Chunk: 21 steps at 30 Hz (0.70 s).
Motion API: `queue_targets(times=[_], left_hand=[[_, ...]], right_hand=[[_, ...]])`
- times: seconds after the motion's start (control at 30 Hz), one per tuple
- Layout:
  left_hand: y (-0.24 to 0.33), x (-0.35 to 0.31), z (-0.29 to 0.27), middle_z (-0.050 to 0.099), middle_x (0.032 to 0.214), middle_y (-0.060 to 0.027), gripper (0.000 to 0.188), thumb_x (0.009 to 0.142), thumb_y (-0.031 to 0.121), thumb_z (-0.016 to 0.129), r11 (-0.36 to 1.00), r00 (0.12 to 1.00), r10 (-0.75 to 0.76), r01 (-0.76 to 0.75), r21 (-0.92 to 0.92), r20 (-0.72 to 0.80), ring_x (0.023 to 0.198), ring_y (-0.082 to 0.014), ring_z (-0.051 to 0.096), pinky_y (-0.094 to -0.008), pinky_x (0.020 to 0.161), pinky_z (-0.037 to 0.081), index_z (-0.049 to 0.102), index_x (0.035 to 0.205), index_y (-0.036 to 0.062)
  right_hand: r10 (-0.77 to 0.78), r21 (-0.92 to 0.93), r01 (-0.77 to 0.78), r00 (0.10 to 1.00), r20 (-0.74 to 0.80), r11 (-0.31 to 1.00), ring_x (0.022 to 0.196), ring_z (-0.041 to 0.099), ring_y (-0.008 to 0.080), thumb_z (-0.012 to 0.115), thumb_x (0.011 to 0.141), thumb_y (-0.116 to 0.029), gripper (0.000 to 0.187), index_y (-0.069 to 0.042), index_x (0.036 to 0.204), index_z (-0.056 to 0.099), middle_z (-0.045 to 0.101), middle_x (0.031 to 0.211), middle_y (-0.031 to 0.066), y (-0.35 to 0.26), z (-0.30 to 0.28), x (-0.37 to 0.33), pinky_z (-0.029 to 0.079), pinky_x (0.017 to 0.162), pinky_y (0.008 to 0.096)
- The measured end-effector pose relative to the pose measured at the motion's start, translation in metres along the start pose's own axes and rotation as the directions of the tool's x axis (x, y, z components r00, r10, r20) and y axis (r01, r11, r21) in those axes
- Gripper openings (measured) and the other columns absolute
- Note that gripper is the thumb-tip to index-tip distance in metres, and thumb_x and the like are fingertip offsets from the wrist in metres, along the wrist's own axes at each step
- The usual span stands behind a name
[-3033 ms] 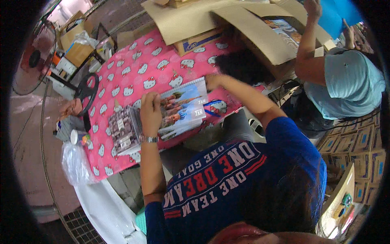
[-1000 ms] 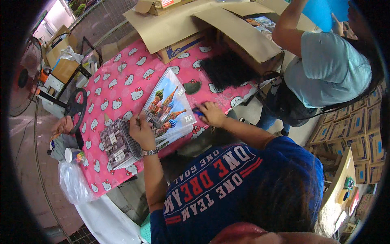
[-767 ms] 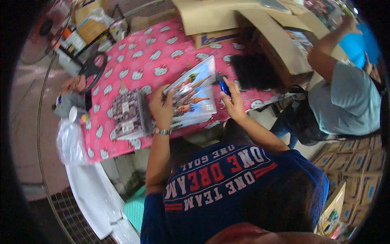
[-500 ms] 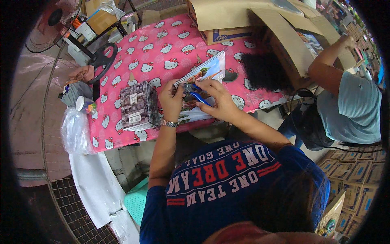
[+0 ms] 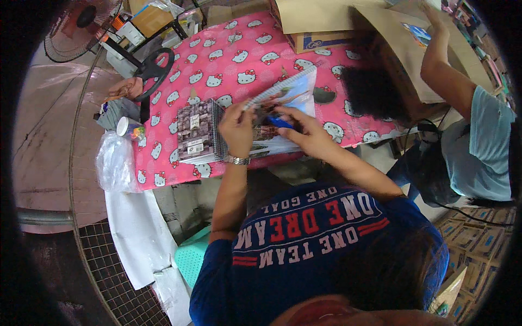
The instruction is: The person assembles calendars by hand, aligning stacks of pages with wire coils and pressing the wire into the page holes before placing the finished calendars in a stack.
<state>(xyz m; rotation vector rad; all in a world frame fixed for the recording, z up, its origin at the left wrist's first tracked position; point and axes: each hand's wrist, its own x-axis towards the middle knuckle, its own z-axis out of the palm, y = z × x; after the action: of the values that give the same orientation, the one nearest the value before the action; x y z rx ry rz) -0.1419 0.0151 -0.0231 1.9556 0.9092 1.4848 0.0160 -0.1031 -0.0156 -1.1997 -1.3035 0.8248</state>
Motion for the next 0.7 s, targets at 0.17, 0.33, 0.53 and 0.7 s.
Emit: queue_targets(times=[0.17, 0.33, 0.53, 0.7], left_hand=[[-0.03, 0.029, -0.109, 0.066, 0.088, -0.0081, 0.017, 0.09, 0.009, 0.064, 0.866, 0.85, -0.451, 0.343, -0.364, -0.273, 0.064, -0.0121, 0.062, -0.0253, 0.05, 0.052, 0.062, 0.104, 0.0], [-0.099, -0.016, -0.182, 0.065, 0.085, -0.0068, 0.021, 0.089, 0.005, 0.063, 0.811, 0.731, -0.57, 0.426, -0.402, -0.375, 0.059, -0.0115, 0.059, -0.0235, 0.044, 0.048, 0.061, 0.109, -0.0026], [-0.165, -0.052, -0.218, 0.069, 0.096, -0.0134, 0.031, 0.085, 0.004, 0.066, 0.808, 0.752, -0.476, 0.579, 0.11, -0.456, 0.076, -0.0196, 0.065, -0.0291, 0.066, 0.052, 0.063, 0.114, -0.0048], [-0.158, -0.051, -0.202, 0.069, 0.106, -0.0174, 0.032, 0.083, 0.008, 0.069, 0.733, 0.814, -0.394, 0.558, 0.388, -0.427, 0.093, -0.0245, 0.067, -0.0345, 0.083, 0.051, 0.065, 0.112, -0.0036]], right_hand=[[0.1, -0.3, -0.224, 0.921, -0.377, 0.927, 0.103, 0.061, 0.0306, 0.07, 0.083, -0.021, 0.046, -0.005, 0.124, 0.056, 0.061, 0.112, 0.0178, 0.068, -0.073, -0.022, 0.048, 0.088, 0.04], [-0.005, -0.843, -0.18, 0.977, -0.212, 0.507, 0.096, 0.059, 0.0399, 0.074, 0.074, -0.026, 0.048, -0.006, 0.114, 0.06, 0.061, 0.104, 0.0208, 0.153, -0.089, -0.073, 0.048, 0.087, 0.0477], [-0.113, -0.824, -0.274, 0.921, -0.374, 0.496, 0.094, 0.059, 0.0386, 0.067, 0.076, -0.022, 0.027, -0.007, 0.099, 0.068, 0.061, 0.099, 0.0204, 0.131, -0.153, -0.001, 0.048, 0.083, 0.0473], [-0.066, -0.751, -0.654, 0.749, -0.659, 0.088, 0.107, 0.057, 0.0407, 0.065, 0.085, -0.032, 0.04, -0.005, 0.114, 0.061, 0.061, 0.11, 0.0204, 0.151, -0.237, 0.035, 0.05, 0.088, 0.0476]])
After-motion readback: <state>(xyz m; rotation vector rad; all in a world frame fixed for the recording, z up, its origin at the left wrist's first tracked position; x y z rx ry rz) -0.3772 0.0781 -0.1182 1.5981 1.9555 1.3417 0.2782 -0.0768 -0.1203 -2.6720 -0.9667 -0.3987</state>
